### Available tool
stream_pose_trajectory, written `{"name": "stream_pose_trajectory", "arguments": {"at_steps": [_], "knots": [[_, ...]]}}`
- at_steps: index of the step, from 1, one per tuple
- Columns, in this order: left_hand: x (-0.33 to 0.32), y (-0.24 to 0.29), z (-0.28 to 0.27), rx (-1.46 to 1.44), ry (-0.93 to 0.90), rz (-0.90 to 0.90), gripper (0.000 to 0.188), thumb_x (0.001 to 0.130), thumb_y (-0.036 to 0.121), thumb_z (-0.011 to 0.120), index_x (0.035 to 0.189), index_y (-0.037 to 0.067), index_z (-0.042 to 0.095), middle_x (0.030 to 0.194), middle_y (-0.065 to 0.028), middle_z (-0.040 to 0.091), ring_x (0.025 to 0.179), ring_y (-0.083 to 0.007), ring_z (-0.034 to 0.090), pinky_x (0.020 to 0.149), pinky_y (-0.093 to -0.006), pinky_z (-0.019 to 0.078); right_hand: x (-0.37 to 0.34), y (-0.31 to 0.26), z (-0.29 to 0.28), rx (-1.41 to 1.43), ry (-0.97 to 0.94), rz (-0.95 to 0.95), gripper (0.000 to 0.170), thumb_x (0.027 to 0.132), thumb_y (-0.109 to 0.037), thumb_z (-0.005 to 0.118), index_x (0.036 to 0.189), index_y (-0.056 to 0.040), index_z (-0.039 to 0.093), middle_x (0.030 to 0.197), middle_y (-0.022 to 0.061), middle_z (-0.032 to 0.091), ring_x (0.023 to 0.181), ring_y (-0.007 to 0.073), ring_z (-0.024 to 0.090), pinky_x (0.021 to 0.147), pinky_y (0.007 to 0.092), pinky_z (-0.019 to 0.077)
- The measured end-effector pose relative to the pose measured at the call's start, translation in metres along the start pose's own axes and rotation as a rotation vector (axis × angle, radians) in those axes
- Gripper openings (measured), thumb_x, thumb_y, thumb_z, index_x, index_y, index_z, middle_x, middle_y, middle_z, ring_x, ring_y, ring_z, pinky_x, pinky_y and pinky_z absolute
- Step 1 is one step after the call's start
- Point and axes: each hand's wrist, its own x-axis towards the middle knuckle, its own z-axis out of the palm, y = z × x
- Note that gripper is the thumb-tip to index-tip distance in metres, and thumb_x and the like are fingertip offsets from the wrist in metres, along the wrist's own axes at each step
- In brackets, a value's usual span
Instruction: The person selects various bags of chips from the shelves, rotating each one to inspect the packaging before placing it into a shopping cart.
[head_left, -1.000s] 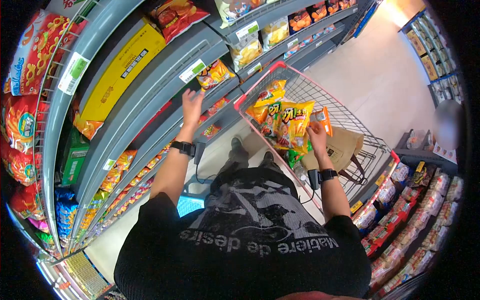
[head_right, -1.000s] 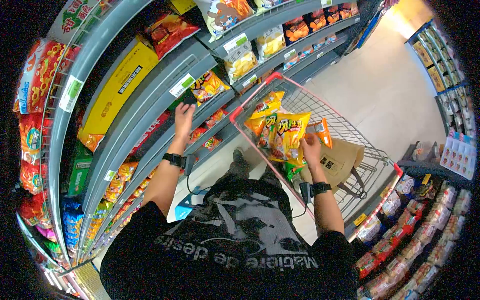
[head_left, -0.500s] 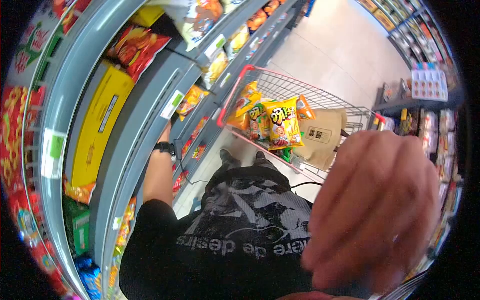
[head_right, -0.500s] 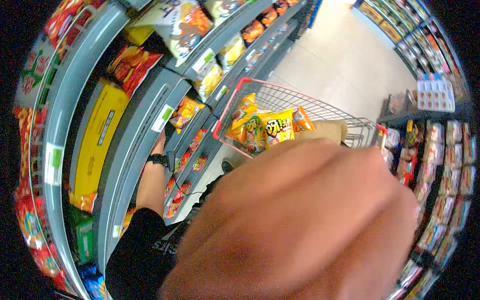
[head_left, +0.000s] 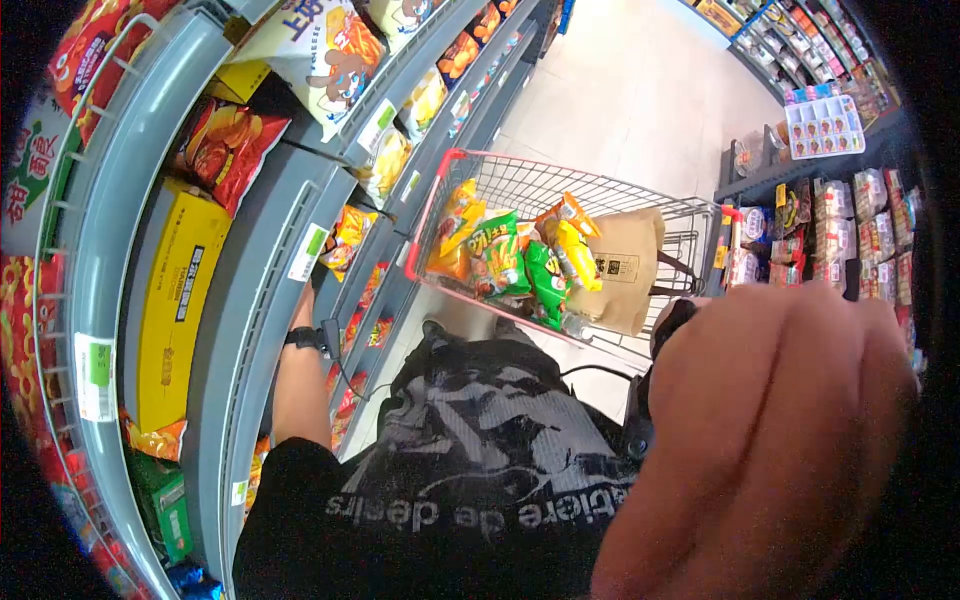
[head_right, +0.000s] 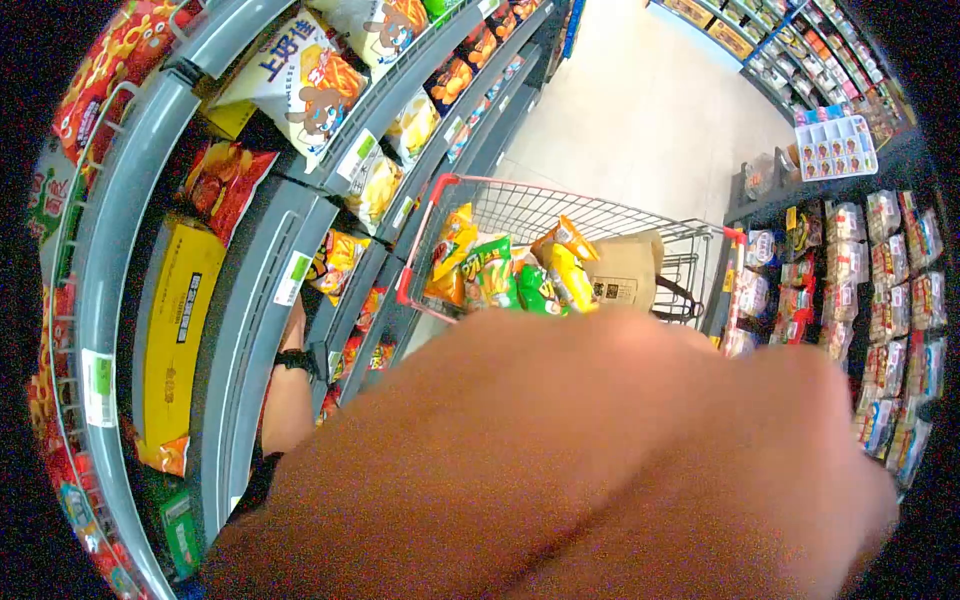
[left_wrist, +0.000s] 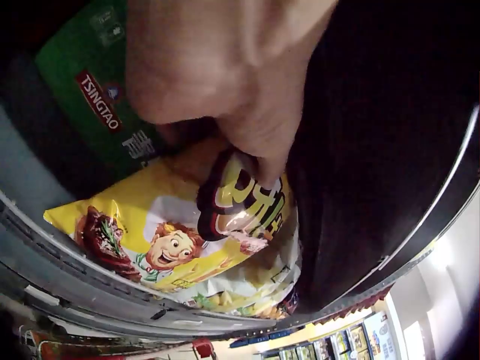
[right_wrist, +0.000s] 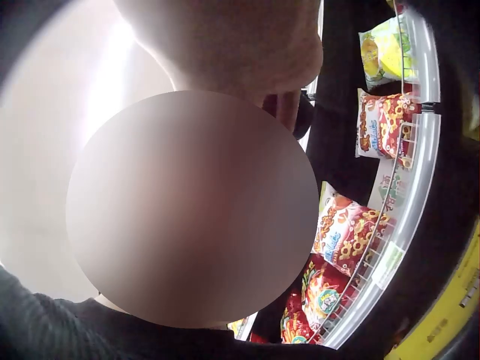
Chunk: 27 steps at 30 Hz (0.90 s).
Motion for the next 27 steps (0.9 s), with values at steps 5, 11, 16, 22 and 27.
{"name": "stream_pose_trajectory", "arguments": {"at_steps": [5, 11, 16, 22, 27], "knots": [[-0.011, -0.007, -0.003, -0.004, 0.000, 0.033, 0.056, 0.085, 0.037, 0.069, 0.127, 0.002, 0.056, 0.125, -0.0108, 0.060, 0.114, -0.0234, 0.056, 0.098, -0.0335, 0.0390, 0.001, 0.006, -0.003, 0.200, 0.142, -0.059, 0.007, 0.078, -0.012, 0.074, 0.080, -0.0067, 0.071, 0.096, 0.0180, 0.065, 0.078, 0.0271, 0.061, 0.069, 0.0324, 0.0548], [-0.033, 0.004, 0.015, 0.029, 0.003, 0.021, 0.053, 0.084, 0.032, 0.070, 0.125, 0.001, 0.056, 0.122, -0.0116, 0.062, 0.111, -0.0230, 0.057, 0.097, -0.0334, 0.0404, 0.024, 0.030, 0.040, 0.467, 0.519, -0.339, 0.009, 0.075, -0.013, 0.078, 0.076, -0.0085, 0.071, 0.095, 0.0182, 0.064, 0.078, 0.0272, 0.060, 0.068, 0.0314, 0.0544], [-0.077, 0.027, 0.017, -0.223, 0.087, 0.156, 0.041, 0.079, 0.007, 0.075, 0.116, -0.001, 0.060, 0.111, -0.0147, 0.065, 0.102, -0.0205, 0.061, 0.091, -0.0327, 0.0461, -0.005, -0.012, 0.044, 0.614, 0.667, -0.021, 0.015, 0.080, -0.018, 0.074, 0.071, -0.0080, 0.069, 0.093, 0.0191, 0.064, 0.076, 0.0267, 0.060, 0.063, 0.0309, 0.0526], [-0.135, 0.039, 0.022, -0.135, 0.181, 0.364, 0.033, 0.075, -0.003, 0.074, 0.100, 0.001, 0.054, 0.114, -0.0140, 0.063, 0.104, -0.0197, 0.059, 0.090, -0.0325, 0.0472, -0.049, 0.011, -0.011, 0.616, 0.264, -0.158, 0.012, 0.085, -0.012, 0.066, 0.091, -0.0028, 0.063, 0.102, 0.0213, 0.062, 0.079, 0.0315, 0.063, 0.065, 0.0387, 0.0524], [-0.199, 0.119, 0.017, -0.199, 0.125, 0.174, 0.033, 0.075, 0.000, 0.075, 0.101, 0.001, 0.055, 0.104, -0.0093, 0.063, 0.103, -0.0166, 0.059, 0.090, -0.0317, 0.0470, -0.127, 0.108, -0.047, 0.253, 0.288, 0.269, 0.030, 0.079, -0.013, 0.071, 0.102, 0.0013, 0.059, 0.123, 0.0188, 0.056, 0.115, 0.0283, 0.054, 0.094, 0.0410, 0.0437]]}}
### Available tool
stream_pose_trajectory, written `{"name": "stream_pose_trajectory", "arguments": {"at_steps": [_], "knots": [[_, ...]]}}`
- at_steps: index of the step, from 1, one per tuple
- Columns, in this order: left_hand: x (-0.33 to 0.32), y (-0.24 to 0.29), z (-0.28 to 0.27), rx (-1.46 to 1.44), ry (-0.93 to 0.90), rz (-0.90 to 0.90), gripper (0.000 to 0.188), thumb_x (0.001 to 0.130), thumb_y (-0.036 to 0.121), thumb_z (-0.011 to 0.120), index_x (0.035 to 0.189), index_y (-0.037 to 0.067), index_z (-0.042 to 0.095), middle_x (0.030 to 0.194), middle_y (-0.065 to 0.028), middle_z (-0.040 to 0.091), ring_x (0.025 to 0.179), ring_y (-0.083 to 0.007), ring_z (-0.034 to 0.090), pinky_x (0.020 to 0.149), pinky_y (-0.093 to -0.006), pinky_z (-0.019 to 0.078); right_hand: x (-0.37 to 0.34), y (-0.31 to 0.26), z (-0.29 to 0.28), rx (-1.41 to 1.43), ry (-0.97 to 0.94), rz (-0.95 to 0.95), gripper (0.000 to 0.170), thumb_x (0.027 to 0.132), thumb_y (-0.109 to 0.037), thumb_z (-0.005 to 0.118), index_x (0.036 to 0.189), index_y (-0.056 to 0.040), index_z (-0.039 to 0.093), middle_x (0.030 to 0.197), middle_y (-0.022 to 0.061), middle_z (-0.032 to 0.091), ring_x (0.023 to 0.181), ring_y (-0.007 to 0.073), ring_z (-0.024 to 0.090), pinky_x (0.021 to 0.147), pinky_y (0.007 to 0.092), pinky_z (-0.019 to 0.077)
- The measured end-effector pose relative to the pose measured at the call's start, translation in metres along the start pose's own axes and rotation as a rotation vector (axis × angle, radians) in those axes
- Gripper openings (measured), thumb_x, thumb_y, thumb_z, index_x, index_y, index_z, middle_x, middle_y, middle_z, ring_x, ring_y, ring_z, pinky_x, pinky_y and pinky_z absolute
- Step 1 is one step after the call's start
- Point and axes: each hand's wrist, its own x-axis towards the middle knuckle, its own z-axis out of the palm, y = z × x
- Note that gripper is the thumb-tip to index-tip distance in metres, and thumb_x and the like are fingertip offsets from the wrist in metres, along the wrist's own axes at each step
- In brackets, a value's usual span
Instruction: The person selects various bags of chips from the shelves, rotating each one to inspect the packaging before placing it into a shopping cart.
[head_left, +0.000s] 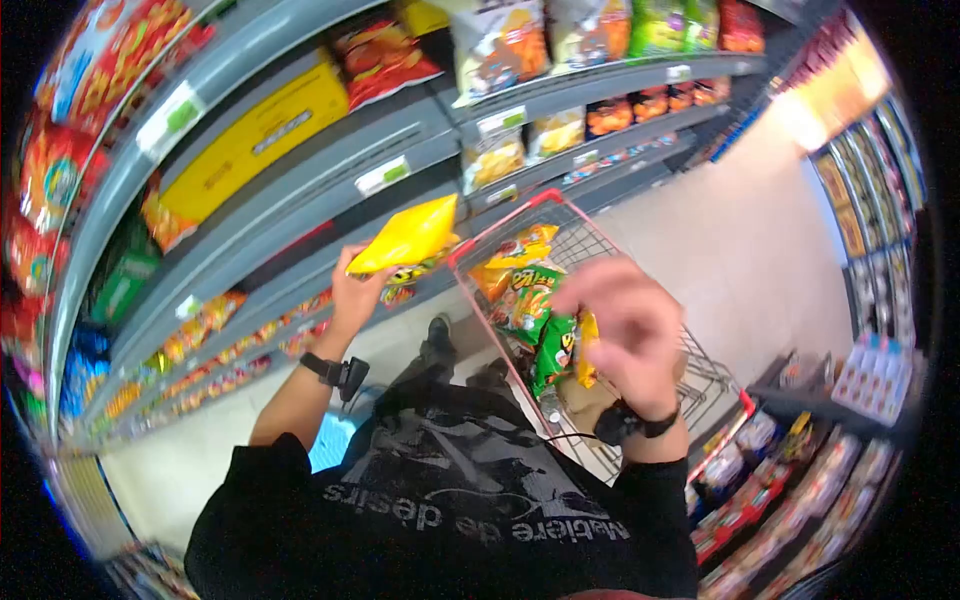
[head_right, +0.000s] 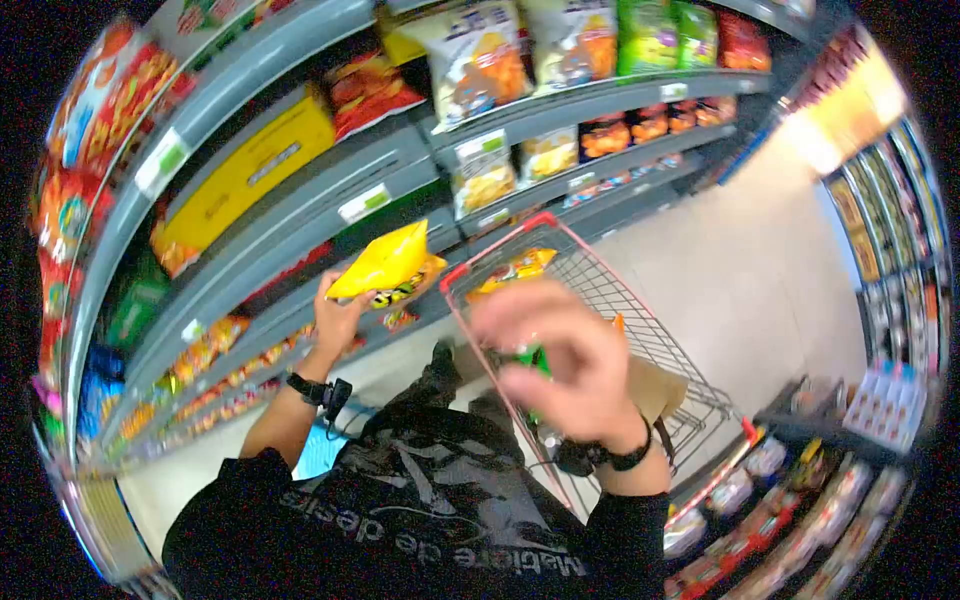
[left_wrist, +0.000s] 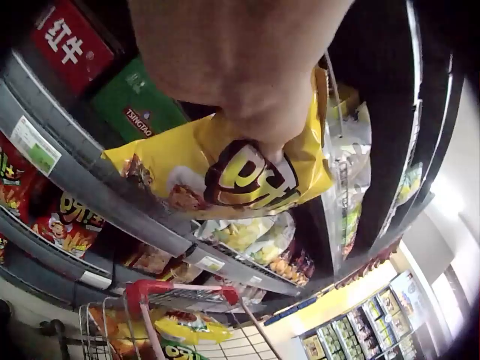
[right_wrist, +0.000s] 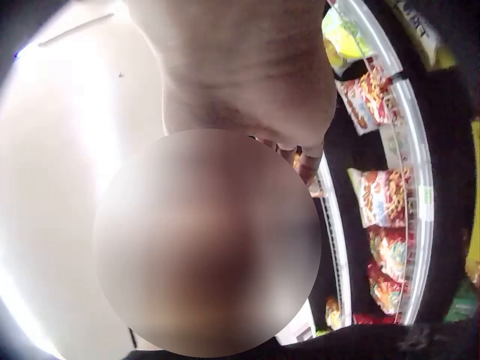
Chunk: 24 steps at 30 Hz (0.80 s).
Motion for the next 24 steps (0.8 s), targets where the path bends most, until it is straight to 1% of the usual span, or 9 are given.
{"name": "stream_pose_trajectory", "arguments": {"at_steps": [3, 6, 10, 13, 14, 15, 17, 21, 24], "knots": [[-0.026, 0.046, -0.008, 0.016, -0.099, -0.086, 0.036, 0.075, 0.004, 0.077, 0.103, 0.002, 0.056, 0.101, -0.0071, 0.063, 0.103, -0.0150, 0.059, 0.091, -0.0313, 0.0466, -0.017, 0.094, -0.016, -0.151, 0.142, 0.320, 0.065, 0.076, -0.013, 0.076, 0.130, 0.0008, 0.044, 0.135, 0.0168, 0.047, 0.125, 0.0268, 0.046, 0.102, 0.0394, 0.0385], [-0.044, 0.071, -0.016, -0.004, -0.253, -0.139, 0.042, 0.074, 0.007, 0.079, 0.109, 0.002, 0.055, 0.105, -0.0066, 0.062, 0.106, -0.0149, 0.058, 0.094, -0.0315, 0.0449, -0.041, 0.145, -0.001, -0.082, 0.002, 0.318, 0.087, 0.073, -0.017, 0.081, 0.141, -0.0006, 0.029, 0.139, 0.0139, 0.043, 0.129, 0.0245, 0.043, 0.104, 0.0388, 0.0357], [-0.073, 0.080, -0.016, -0.209, -0.254, -0.090, 0.049, 0.074, 0.009, 0.079, 0.115, 0.001, 0.054, 0.112, -0.0066, 0.061, 0.111, -0.0155, 0.055, 0.099, -0.0322, 0.0413, -0.060, 0.147, 0.039, 0.111, -0.041, 0.521, 0.082, 0.074, -0.020, 0.082, 0.137, 0.0003, 0.033, 0.133, 0.0104, 0.047, 0.124, 0.0184, 0.045, 0.101, 0.0346, 0.0387], [-0.091, 0.062, -0.017, -0.500, -0.174, -0.209, 0.073, 0.077, 0.008, 0.076, 0.137, 0.001, 0.035, 0.130, -0.0097, 0.049, 0.124, -0.0178, 0.045, 0.107, -0.0332, 0.0332, -0.070, 0.166, 0.061, -0.069, 0.011, 0.608, 0.066, 0.078, -0.017, 0.078, 0.131, 0.0009, 0.040, 0.125, 0.0095, 0.054, 0.115, 0.0176, 0.052, 0.097, 0.0328, 0.0421], [-0.093, 0.058, -0.026, -0.388, -0.296, -0.180, 0.086, 0.076, 0.011, 0.076, 0.143, 0.002, 0.023, 0.135, -0.0103, 0.044, 0.128, -0.0184, 0.040, 0.109, -0.0336, 0.0302, -0.071, 0.172, 0.073, 0.004, 0.080, 0.547, 0.053, 0.082, -0.014, 0.073, 0.125, 0.0014, 0.046, 0.116, 0.0080, 0.059, 0.106, 0.0172, 0.057, 0.094, 0.0334, 0.0441], [-0.099, 0.054, -0.031, -0.357, -0.303, -0.182, 0.087, 0.076, 0.014, 0.078, 0.143, 0.002, 0.024, 0.135, -0.0100, 0.044, 0.127, -0.0190, 0.041, 0.108, -0.0340, 0.0314, -0.068, 0.173, 0.084, 0.015, 0.108, 0.590, 0.051, 0.083, -0.013, 0.072, 0.125, 0.0013, 0.046, 0.117, 0.0080, 0.059, 0.106, 0.0170, 0.057, 0.094, 0.0331, 0.0441], [-0.111, 0.049, -0.039, -0.391, -0.299, -0.192, 0.084, 0.077, 0.013, 0.077, 0.142, 0.003, 0.025, 0.133, -0.0096, 0.046, 0.124, -0.0190, 0.045, 0.105, -0.0341, 0.0359, -0.065, 0.175, 0.104, 0.029, 0.165, 0.677, 0.048, 0.084, -0.012, 0.070, 0.124, 0.0011, 0.046, 0.117, 0.0081, 0.058, 0.106, 0.0167, 0.056, 0.094, 0.0325, 0.0441], [-0.128, 0.036, -0.068, -0.471, -0.210, -0.387, 0.075, 0.080, 0.012, 0.074, 0.140, 0.003, 0.031, 0.126, -0.0084, 0.053, 0.114, -0.0166, 0.052, 0.097, -0.0326, 0.0435, -0.076, 0.204, 0.132, -0.087, 0.061, 0.611, 0.051, 0.088, -0.017, 0.067, 0.130, -0.0005, 0.043, 0.122, 0.0083, 0.055, 0.108, 0.0155, 0.055, 0.093, 0.0310, 0.0444], [-0.143, 0.020, -0.091, -0.566, -0.149, -0.459, 0.059, 0.085, 0.015, 0.068, 0.135, 0.002, 0.039, 0.120, -0.0064, 0.058, 0.107, -0.0137, 0.056, 0.091, -0.0304, 0.0474, -0.080, 0.192, 0.166, 0.243, 0.082, 0.830, 0.057, 0.088, -0.024, 0.068, 0.133, -0.0025, 0.040, 0.125, 0.0089, 0.054, 0.112, 0.0175, 0.055, 0.095, 0.0331, 0.0459]]}}
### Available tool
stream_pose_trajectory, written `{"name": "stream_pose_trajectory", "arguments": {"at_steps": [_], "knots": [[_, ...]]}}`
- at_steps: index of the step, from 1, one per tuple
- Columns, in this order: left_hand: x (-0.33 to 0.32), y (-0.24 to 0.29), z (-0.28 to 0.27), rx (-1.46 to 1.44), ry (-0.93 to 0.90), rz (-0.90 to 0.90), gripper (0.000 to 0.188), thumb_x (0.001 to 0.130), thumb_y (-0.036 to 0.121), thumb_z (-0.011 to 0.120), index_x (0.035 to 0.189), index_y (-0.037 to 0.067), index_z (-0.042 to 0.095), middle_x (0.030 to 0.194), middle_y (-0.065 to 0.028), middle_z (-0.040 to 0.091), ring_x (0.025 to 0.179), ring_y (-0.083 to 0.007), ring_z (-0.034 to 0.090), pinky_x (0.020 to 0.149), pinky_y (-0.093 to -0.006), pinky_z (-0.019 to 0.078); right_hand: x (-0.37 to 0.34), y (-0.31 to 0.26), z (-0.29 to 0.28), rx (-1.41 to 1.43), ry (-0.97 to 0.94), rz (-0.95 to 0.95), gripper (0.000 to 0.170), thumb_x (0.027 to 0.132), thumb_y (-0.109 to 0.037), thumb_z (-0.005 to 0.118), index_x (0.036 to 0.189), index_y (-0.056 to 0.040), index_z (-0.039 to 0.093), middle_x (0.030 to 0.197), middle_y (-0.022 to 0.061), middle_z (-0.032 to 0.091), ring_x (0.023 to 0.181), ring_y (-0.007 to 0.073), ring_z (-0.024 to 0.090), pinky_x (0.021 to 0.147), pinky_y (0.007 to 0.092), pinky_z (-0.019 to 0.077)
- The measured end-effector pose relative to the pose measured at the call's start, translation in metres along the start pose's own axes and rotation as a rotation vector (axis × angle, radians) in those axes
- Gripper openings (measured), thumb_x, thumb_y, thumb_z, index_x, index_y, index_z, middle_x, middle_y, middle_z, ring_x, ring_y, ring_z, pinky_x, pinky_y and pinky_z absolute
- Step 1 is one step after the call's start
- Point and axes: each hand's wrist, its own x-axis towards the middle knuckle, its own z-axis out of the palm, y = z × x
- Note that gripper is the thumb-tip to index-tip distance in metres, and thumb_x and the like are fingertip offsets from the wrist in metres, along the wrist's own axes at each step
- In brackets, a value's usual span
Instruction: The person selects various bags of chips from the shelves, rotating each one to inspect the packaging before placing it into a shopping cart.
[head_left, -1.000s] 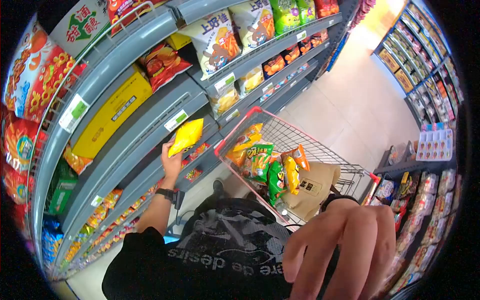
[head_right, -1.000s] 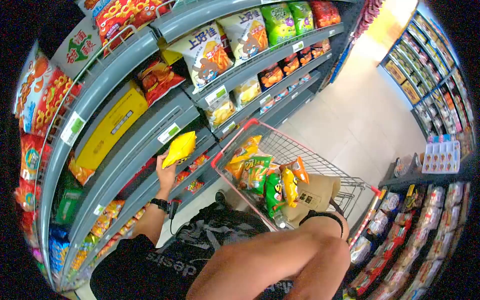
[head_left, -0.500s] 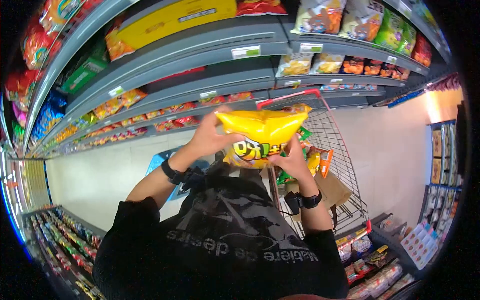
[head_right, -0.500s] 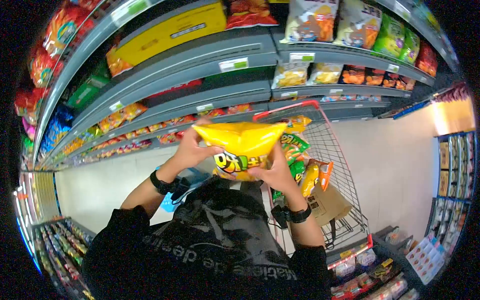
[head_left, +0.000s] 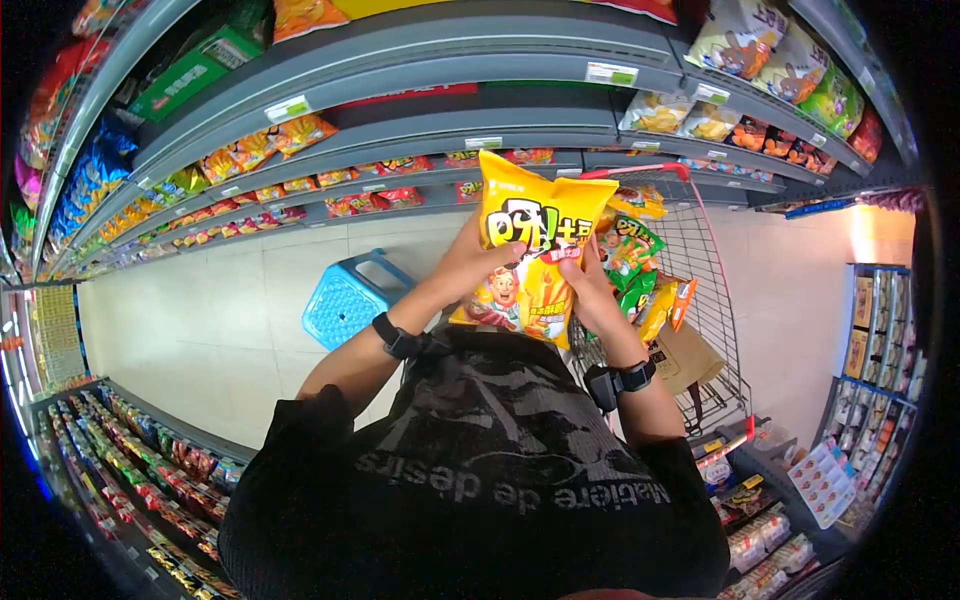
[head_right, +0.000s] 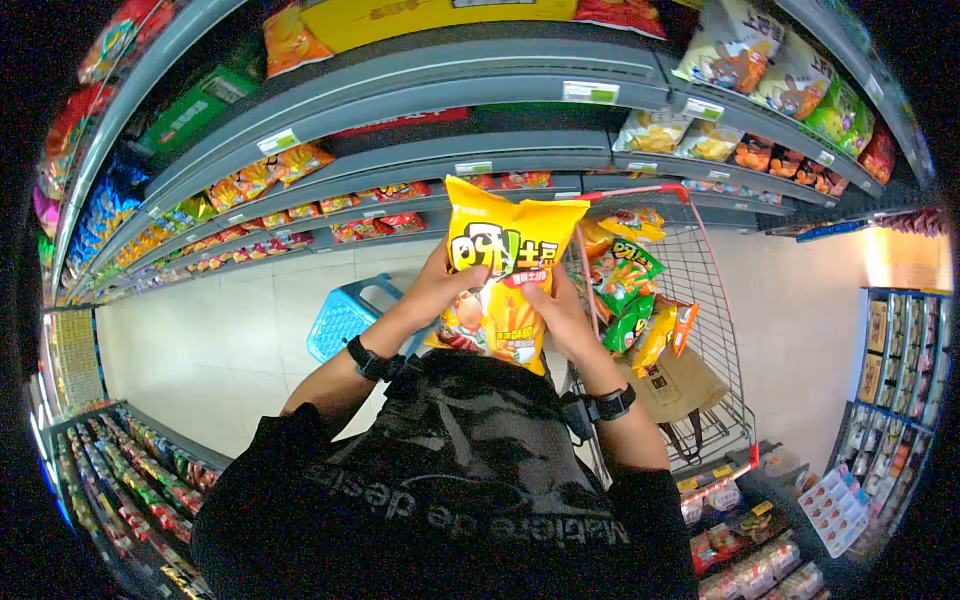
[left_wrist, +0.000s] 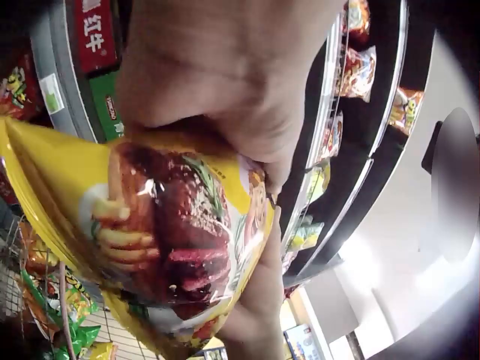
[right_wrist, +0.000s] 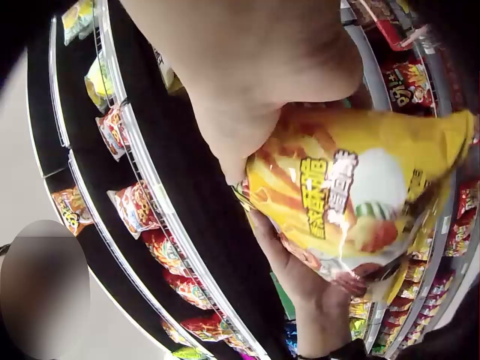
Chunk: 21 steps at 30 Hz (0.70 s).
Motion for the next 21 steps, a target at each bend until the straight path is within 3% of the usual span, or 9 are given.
{"name": "stream_pose_trajectory", "arguments": {"at_steps": [6, 10, 21], "knots": [[-0.034, -0.003, -0.047, -0.065, 0.059, -0.051, 0.052, 0.092, 0.022, 0.060, 0.135, 0.001, 0.039, 0.121, -0.0078, 0.057, 0.107, -0.0144, 0.056, 0.089, -0.0303, 0.0482, 0.002, 0.041, 0.049, 0.120, 0.031, 0.177, 0.046, 0.095, -0.020, 0.057, 0.133, -0.0033, 0.038, 0.125, 0.0104, 0.054, 0.112, 0.0196, 0.056, 0.095, 0.0346, 0.0476], [-0.052, -0.009, -0.077, -0.139, 0.055, -0.037, 0.049, 0.094, 0.023, 0.057, 0.134, 0.001, 0.040, 0.120, -0.0086, 0.058, 0.105, -0.0150, 0.057, 0.087, -0.0301, 0.0491, 0.002, 0.059, 0.079, 0.142, 0.060, 0.225, 0.046, 0.095, -0.022, 0.057, 0.133, -0.0029, 0.038, 0.126, 0.0110, 0.054, 0.113, 0.0201, 0.057, 0.096, 0.0349, 0.0474], [-0.076, 0.008, -0.127, -0.118, 0.000, 0.039, 0.046, 0.093, 0.023, 0.059, 0.129, 0.000, 0.043, 0.119, -0.0106, 0.059, 0.104, -0.0158, 0.059, 0.088, -0.0303, 0.0491, 0.002, 0.068, 0.145, 0.172, 0.039, 0.098, 0.045, 0.093, -0.023, 0.062, 0.128, -0.0013, 0.043, 0.122, 0.0114, 0.057, 0.109, 0.0200, 0.059, 0.093, 0.0348, 0.0492]]}}
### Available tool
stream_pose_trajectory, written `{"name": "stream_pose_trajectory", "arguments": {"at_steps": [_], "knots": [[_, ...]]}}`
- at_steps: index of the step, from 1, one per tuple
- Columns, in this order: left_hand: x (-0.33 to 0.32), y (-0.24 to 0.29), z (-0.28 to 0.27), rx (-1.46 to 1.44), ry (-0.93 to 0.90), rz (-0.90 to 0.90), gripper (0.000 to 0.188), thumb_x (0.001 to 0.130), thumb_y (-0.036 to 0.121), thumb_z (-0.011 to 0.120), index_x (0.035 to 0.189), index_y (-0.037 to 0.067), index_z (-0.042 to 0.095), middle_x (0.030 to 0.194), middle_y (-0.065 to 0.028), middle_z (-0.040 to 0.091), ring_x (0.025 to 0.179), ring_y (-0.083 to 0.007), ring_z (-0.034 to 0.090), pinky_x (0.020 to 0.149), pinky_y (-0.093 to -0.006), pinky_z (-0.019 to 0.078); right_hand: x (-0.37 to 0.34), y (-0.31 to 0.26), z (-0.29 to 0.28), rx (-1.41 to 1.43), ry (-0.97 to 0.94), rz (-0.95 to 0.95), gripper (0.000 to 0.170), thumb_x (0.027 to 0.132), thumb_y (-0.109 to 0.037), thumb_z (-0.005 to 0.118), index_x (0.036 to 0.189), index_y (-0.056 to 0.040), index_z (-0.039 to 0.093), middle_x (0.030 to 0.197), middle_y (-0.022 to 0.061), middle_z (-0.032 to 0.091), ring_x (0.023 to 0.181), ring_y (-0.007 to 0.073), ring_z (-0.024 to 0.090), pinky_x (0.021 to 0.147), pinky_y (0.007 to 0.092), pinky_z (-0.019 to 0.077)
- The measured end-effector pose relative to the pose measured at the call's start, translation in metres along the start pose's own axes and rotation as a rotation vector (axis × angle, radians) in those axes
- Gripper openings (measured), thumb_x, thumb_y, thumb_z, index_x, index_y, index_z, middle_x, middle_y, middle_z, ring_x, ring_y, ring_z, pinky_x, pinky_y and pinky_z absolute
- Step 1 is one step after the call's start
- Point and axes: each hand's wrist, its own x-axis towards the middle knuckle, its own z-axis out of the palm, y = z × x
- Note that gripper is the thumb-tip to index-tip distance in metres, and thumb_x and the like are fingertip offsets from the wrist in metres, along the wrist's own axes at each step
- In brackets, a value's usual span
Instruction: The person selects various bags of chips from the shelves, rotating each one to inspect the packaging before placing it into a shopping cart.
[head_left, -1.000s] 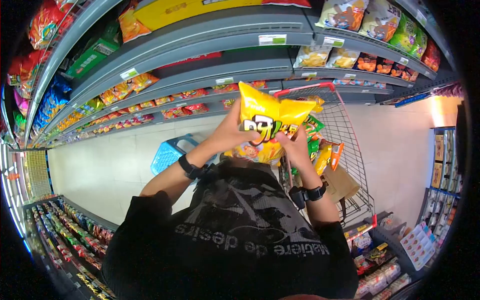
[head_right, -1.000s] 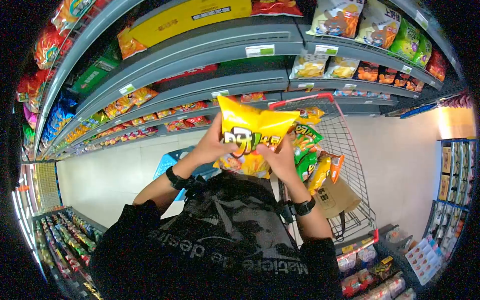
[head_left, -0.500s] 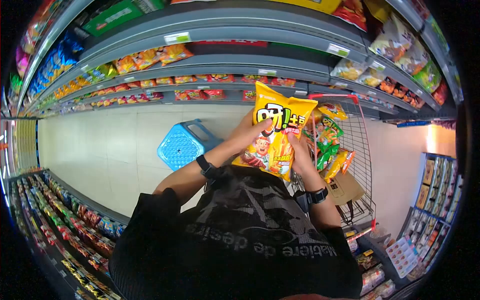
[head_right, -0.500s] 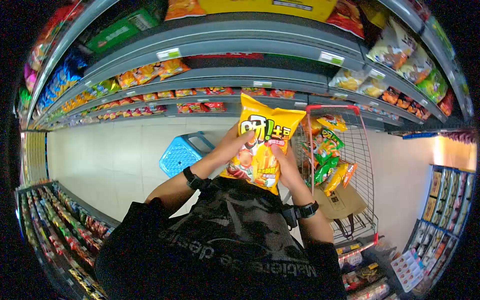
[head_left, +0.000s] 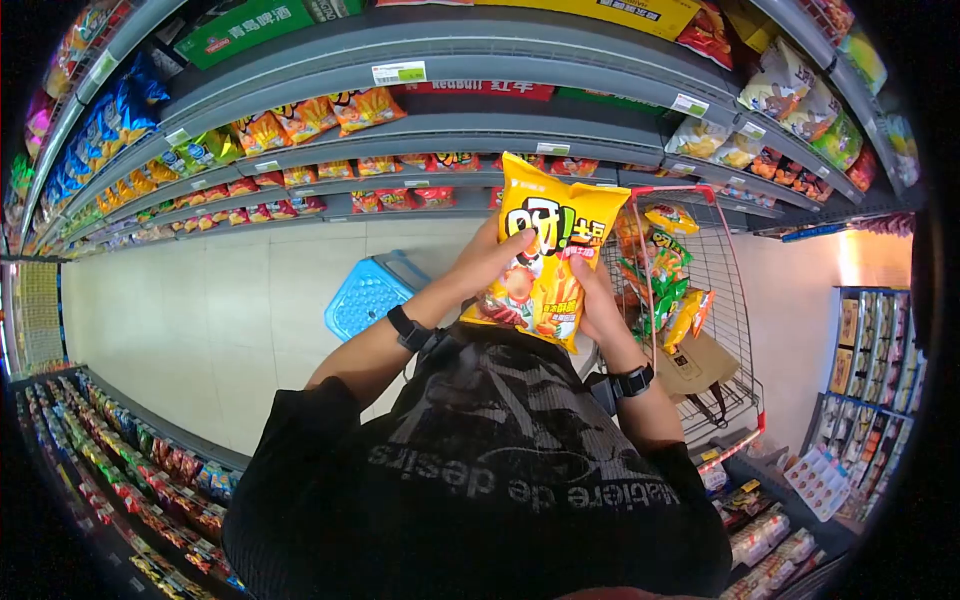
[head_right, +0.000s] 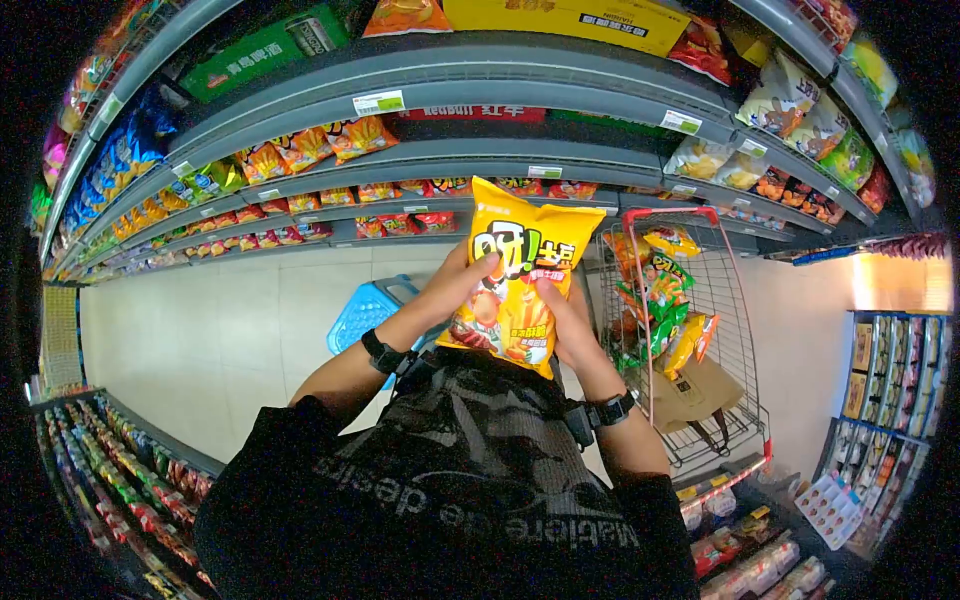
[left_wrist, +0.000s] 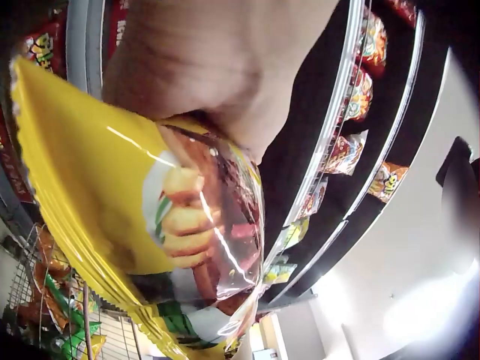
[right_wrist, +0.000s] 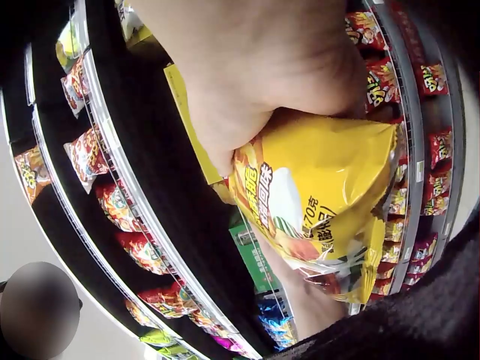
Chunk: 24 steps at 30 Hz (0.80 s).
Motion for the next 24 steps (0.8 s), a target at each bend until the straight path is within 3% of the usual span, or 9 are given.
{"name": "stream_pose_trajectory", "arguments": {"at_steps": [5, 8, 9, 13, 16, 17, 20, 21, 24], "knots": [[0.010, -0.014, -0.012, 0.322, 0.249, 0.279, 0.056, 0.085, 0.016, 0.069, 0.133, 0.007, 0.042, 0.117, -0.0108, 0.058, 0.107, -0.0186, 0.058, 0.086, -0.0294, 0.0479, 0.005, -0.003, 0.005, -0.095, 0.140, -0.105, 0.045, 0.090, -0.015, 0.065, 0.127, -0.0008, 0.042, 0.120, 0.0113, 0.058, 0.108, 0.0193, 0.059, 0.091, 0.0342, 0.0500], [0.009, 0.003, -0.024, 0.496, -0.099, 0.180, 0.051, 0.085, 0.005, 0.066, 0.130, 0.006, 0.042, 0.125, -0.0099, 0.051, 0.106, -0.0174, 0.055, 0.087, -0.0310, 0.0475, 0.008, -0.007, 0.011, -0.248, 0.266, -0.269, 0.046, 0.090, -0.011, 0.064, 0.128, -0.0008, 0.040, 0.118, 0.0107, 0.058, 0.107, 0.0183, 0.059, 0.089, 0.0325, 0.0505], [0.006, 0.008, -0.021, 0.466, -0.196, 0.152, 0.060, 0.083, 0.009, 0.069, 0.135, 0.007, 0.038, 0.132, -0.0100, 0.046, 0.114, -0.0201, 0.052, 0.092, -0.0329, 0.0463, 0.008, -0.008, 0.013, -0.337, 0.293, -0.290, 0.052, 0.088, -0.010, 0.065, 0.131, -0.0005, 0.037, 0.121, 0.0116, 0.056, 0.111, 0.0191, 0.057, 0.091, 0.0332, 0.0487], [-0.003, 0.020, -0.003, 0.408, -0.051, 0.346, 0.086, 0.074, 0.018, 0.079, 0.143, 0.006, 0.029, 0.136, -0.0109, 0.044, 0.126, -0.0233, 0.045, 0.102, -0.0356, 0.0400, 0.014, -0.003, 0.019, -0.502, 0.077, -0.504, 0.069, 0.082, -0.006, 0.068, 0.140, -0.0022, 0.031, 0.131, 0.0122, 0.048, 0.119, 0.0235, 0.051, 0.099, 0.0359, 0.0427], [0.003, 0.022, -0.008, 0.388, 0.105, 0.413, 0.090, 0.072, 0.017, 0.081, 0.141, 0.003, 0.026, 0.134, -0.0148, 0.045, 0.123, -0.0258, 0.048, 0.102, -0.0358, 0.0396, -0.004, -0.006, 0.034, -0.752, -0.057, -0.464, 0.069, 0.081, -0.005, 0.069, 0.141, -0.0057, 0.034, 0.132, 0.0094, 0.048, 0.118, 0.0237, 0.051, 0.098, 0.0347, 0.0435], [0.006, 0.019, -0.016, 0.421, 0.159, 0.418, 0.085, 0.071, 0.016, 0.081, 0.138, 0.003, 0.031, 0.129, -0.0141, 0.051, 0.119, -0.0244, 0.051, 0.101, -0.0349, 0.0410, -0.010, -0.009, 0.042, -0.765, -0.073, -0.457, 0.062, 0.081, -0.004, 0.069, 0.137, -0.0075, 0.043, 0.130, 0.0082, 0.050, 0.116, 0.0235, 0.052, 0.097, 0.0348, 0.0439], [-0.002, 0.043, -0.024, 0.410, 0.119, 0.270, 0.078, 0.070, 0.016, 0.081, 0.133, 0.002, 0.038, 0.123, -0.0131, 0.056, 0.115, -0.0223, 0.055, 0.098, -0.0343, 0.0430, -0.006, -0.015, 0.027, -0.773, -0.002, -0.502, 0.053, 0.080, -0.002, 0.069, 0.129, -0.0053, 0.050, 0.127, 0.0098, 0.053, 0.115, 0.0222, 0.053, 0.096, 0.0351, 0.0444], [-0.004, 0.041, -0.028, 0.434, 0.077, 0.270, 0.071, 0.070, 0.016, 0.081, 0.129, 0.002, 0.044, 0.118, -0.0122, 0.059, 0.112, -0.0204, 0.057, 0.096, -0.0339, 0.0445, -0.006, -0.026, 0.029, -0.900, 0.063, -0.692, 0.045, 0.079, -0.002, 0.069, 0.121, -0.0026, 0.056, 0.123, 0.0121, 0.056, 0.114, 0.0240, 0.054, 0.095, 0.0367, 0.0438], [-0.014, 0.040, -0.032, 0.506, -0.082, 0.284, 0.071, 0.070, 0.017, 0.081, 0.129, 0.004, 0.044, 0.120, -0.0135, 0.059, 0.112, -0.0215, 0.058, 0.095, -0.0343, 0.0452, -0.019, -0.066, 0.050, -1.281, 0.073, -0.960, 0.044, 0.077, -0.002, 0.069, 0.119, -0.0020, 0.057, 0.122, 0.0138, 0.057, 0.114, 0.0287, 0.055, 0.097, 0.0390, 0.0420]]}}
